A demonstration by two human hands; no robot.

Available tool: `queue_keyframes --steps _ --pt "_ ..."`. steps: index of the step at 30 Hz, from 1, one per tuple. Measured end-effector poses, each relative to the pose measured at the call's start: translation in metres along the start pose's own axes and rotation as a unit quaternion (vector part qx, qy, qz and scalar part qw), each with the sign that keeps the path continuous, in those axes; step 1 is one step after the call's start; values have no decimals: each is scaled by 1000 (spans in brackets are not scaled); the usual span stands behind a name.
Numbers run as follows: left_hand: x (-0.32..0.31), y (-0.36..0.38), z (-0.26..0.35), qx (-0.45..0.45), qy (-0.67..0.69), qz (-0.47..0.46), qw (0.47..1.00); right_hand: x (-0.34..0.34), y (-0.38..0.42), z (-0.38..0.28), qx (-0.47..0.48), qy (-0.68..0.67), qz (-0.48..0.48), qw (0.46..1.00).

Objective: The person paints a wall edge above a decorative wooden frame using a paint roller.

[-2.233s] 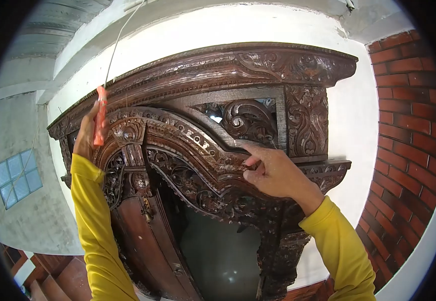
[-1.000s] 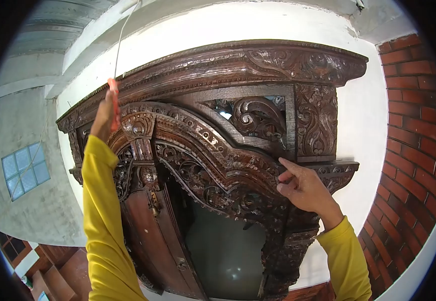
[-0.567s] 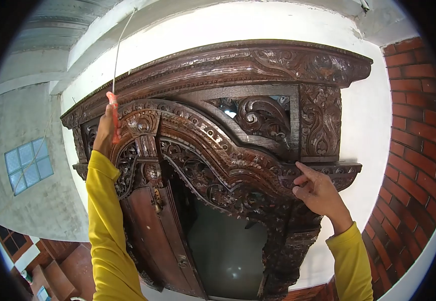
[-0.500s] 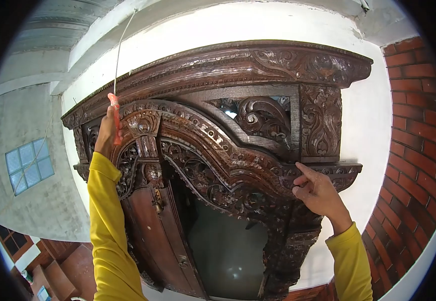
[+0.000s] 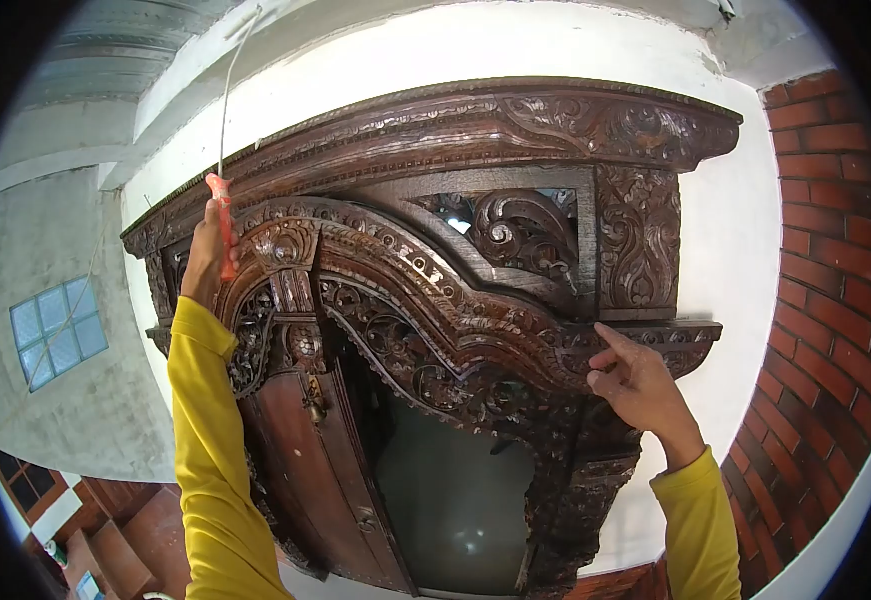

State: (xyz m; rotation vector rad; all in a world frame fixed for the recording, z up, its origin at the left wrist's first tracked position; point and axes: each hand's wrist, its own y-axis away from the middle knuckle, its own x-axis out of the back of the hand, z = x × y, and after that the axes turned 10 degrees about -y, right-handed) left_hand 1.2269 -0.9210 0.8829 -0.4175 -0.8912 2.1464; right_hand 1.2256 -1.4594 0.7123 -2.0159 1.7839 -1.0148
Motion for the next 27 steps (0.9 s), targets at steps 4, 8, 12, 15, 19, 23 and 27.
queue_keyframes --steps 4,8,12,15,19,23,27 --pt "-5 13 14 -27 6 -3 1000 10 6 10 17 -6 18 1000" --pt "-14 28 29 -46 -61 -28 997 12 11 10 3 -19 21 1000" --pt "-35 17 35 -53 -86 -57 993 11 12 8 12 -12 25 1000" --pt "-45 -9 55 -50 -93 -74 992 9 11 4 14 0 18 1000" --pt "-54 -48 96 -73 -75 -89 991 8 5 -3 16 20 18 1000" --pt "-67 -59 127 -66 -45 -57 995 7 7 -4 12 11 17 1000" --pt "-69 -32 104 -77 -70 -88 991 5 16 9 6 -3 13 1000"
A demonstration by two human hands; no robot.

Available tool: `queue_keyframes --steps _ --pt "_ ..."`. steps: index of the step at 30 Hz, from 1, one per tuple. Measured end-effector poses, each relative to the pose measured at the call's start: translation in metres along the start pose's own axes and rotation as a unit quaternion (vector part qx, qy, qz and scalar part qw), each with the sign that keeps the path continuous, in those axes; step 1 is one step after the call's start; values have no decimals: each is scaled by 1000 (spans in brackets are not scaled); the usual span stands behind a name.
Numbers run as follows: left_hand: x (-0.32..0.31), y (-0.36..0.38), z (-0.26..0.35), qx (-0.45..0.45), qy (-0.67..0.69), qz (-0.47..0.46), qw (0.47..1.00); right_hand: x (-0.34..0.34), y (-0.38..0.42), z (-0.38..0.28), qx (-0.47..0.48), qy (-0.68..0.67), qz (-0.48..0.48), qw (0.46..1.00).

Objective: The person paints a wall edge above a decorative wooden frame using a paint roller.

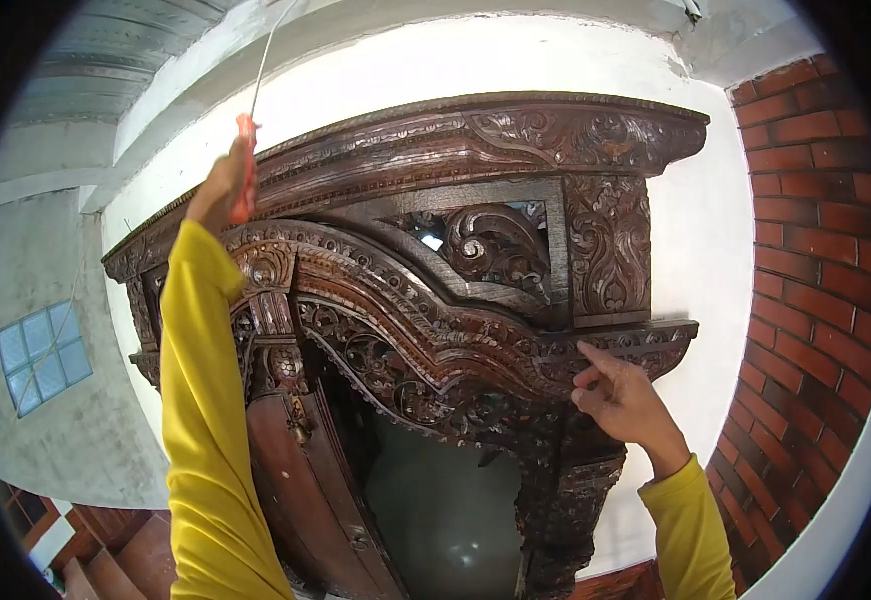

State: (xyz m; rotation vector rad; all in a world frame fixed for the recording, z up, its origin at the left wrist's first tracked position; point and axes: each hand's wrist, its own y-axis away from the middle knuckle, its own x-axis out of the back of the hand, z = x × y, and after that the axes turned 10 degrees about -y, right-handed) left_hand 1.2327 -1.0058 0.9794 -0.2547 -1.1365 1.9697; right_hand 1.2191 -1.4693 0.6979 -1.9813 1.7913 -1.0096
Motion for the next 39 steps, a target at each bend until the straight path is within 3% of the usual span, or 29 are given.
queue_keyframes --steps 4,7,11,16,20,27,35,37,39 --pt "-16 41 -48 32 -17 38 999 -9 5 25 37 18 -43 998" --pt "-19 56 -56 21 20 36 999 -30 0 7 70 18 -72 995" --pt "-35 68 -23 11 74 8 997 -70 -21 -35 183 -17 -96 978" --pt "-63 66 18 25 101 -51 993 -119 -67 -77 238 -40 -116 963" --pt "-78 56 38 12 89 -71 993 -139 -98 -105 202 -105 -114 967" --pt "-87 -13 87 -10 99 -45 994 -138 -158 -170 265 -69 -17 962" --pt "-105 62 34 16 115 -72 991 -156 -147 -140 241 -83 -5 967" --pt "-111 66 23 -6 126 -70 990 -174 -161 -126 280 -93 38 955" --pt "-113 67 21 -25 118 -67 990 -192 -176 -115 209 -182 9 961"
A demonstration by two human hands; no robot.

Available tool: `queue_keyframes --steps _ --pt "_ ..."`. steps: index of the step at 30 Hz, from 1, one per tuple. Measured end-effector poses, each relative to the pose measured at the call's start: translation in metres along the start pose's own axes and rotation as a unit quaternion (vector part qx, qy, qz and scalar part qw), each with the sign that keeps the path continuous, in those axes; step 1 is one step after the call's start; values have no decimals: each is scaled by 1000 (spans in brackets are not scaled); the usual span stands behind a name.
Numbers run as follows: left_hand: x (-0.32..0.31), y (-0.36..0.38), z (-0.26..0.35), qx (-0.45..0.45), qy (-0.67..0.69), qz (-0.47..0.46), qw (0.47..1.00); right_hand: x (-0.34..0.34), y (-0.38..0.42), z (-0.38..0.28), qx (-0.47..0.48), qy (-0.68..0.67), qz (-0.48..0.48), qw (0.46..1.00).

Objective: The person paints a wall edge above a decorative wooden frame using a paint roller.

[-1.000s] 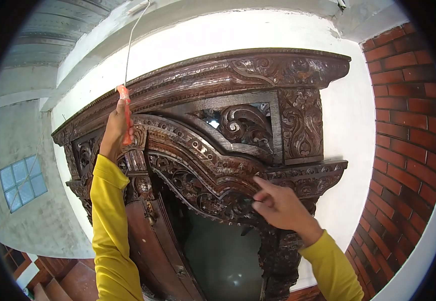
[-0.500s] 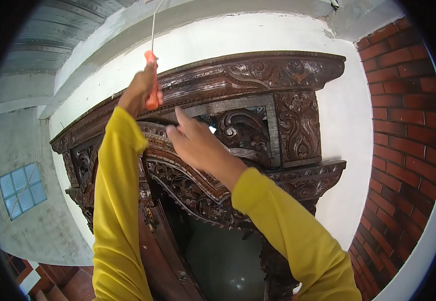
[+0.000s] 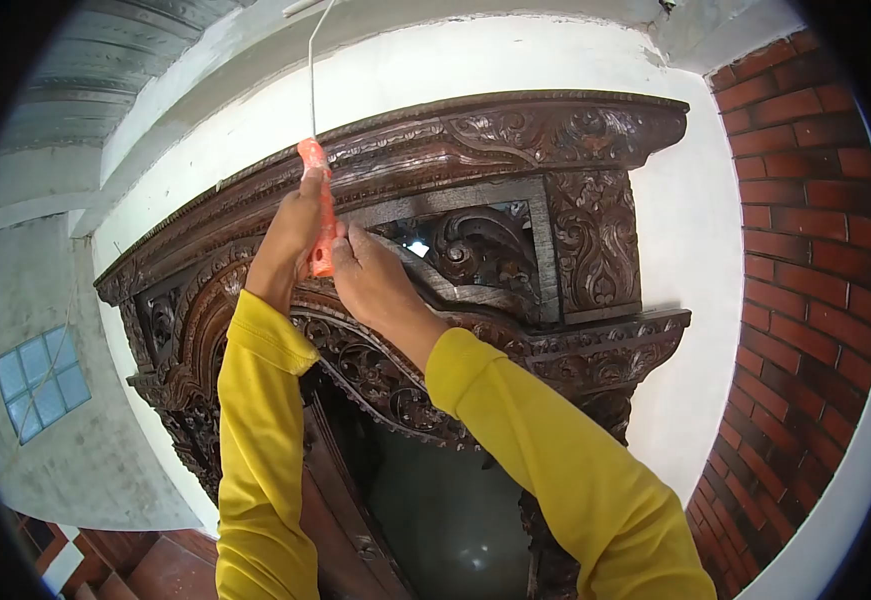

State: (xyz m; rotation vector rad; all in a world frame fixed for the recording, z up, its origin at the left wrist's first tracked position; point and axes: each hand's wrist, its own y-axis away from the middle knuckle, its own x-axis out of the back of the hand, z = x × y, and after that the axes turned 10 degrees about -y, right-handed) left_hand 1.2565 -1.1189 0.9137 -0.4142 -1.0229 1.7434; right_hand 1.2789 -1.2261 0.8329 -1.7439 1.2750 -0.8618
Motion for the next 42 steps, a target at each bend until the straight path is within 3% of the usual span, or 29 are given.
queue_keyframes --steps 3,6,9,12,16,17,20,21,23,27,32,35,38,42 --pt "-6 7 -1 -12 -41 0 999 -10 14 -20 -126 -174 -5 977" --pt "-11 18 0 -19 -86 7 996 -16 25 -31 -155 -204 6 967" --pt "-17 1 -35 -31 -90 -8 995 -12 33 -32 -178 -163 16 970" --pt "-21 1 -20 -48 -116 11 992 -4 25 -34 -183 -83 15 979" --pt "-24 -26 8 -29 -115 -20 993 7 -12 -29 -140 -34 39 989" --pt "-27 -28 8 -12 -43 -61 997 11 -15 -27 -122 -20 44 991" --pt "-39 -19 -13 -64 -214 8 975 20 1 -15 -132 -18 30 991" --pt "-47 -10 -28 -109 -196 44 974 21 11 -6 -136 -31 18 990" --pt "-50 29 -22 -114 -145 60 981 18 31 2 -120 -24 10 992" --pt "-42 30 -22 -89 -99 48 990 16 26 45 5 54 -2 999" --pt "-16 -14 -19 -108 -108 65 986 -3 -7 -10 -48 60 9 997" --pt "-1 -19 15 2 -9 -20 1000 -12 -33 -23 -45 44 44 997" --pt "-7 -15 25 18 74 -49 996 -4 -25 -26 -31 10 52 998" --pt "-32 24 -10 -78 48 -18 996 15 41 2 5 17 15 1000"
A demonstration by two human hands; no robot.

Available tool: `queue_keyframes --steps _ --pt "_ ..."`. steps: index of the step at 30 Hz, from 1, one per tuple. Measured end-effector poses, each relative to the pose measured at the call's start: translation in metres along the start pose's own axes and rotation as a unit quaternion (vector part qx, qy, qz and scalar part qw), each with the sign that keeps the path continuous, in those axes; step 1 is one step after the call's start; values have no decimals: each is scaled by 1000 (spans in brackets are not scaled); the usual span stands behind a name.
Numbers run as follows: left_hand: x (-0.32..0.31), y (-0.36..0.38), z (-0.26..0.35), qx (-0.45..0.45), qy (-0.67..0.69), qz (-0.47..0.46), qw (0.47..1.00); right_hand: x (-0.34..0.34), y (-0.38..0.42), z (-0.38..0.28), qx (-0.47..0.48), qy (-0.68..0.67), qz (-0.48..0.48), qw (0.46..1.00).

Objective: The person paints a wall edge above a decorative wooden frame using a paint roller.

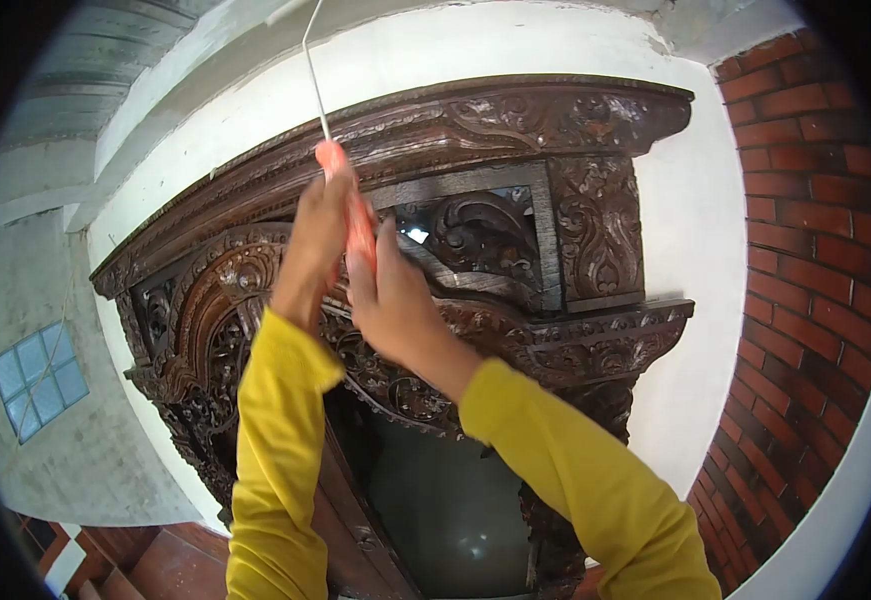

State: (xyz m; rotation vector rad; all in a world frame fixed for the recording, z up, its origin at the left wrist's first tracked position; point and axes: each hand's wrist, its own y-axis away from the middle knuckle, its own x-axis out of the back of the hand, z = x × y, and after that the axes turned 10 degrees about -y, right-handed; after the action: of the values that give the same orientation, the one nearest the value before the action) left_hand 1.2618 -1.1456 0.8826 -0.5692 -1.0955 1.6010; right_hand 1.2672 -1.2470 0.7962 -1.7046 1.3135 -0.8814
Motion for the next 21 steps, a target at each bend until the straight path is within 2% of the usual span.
queue_keyframes --steps 4,7,11,14,21 --pt "-26 56 -13 -28 23 23 999 17 70 -28 -57 -80 -51 994" --pt "-38 60 -3 -11 72 4 997 27 77 -43 -81 -103 -57 990" --pt "-40 47 18 10 100 -25 995 27 68 -70 -92 -169 -32 981" --pt "-40 28 31 -2 93 -24 995 30 50 -77 -75 -179 -44 980" --pt "-29 -12 61 -19 106 -46 993 27 5 -92 -61 -150 -2 987"
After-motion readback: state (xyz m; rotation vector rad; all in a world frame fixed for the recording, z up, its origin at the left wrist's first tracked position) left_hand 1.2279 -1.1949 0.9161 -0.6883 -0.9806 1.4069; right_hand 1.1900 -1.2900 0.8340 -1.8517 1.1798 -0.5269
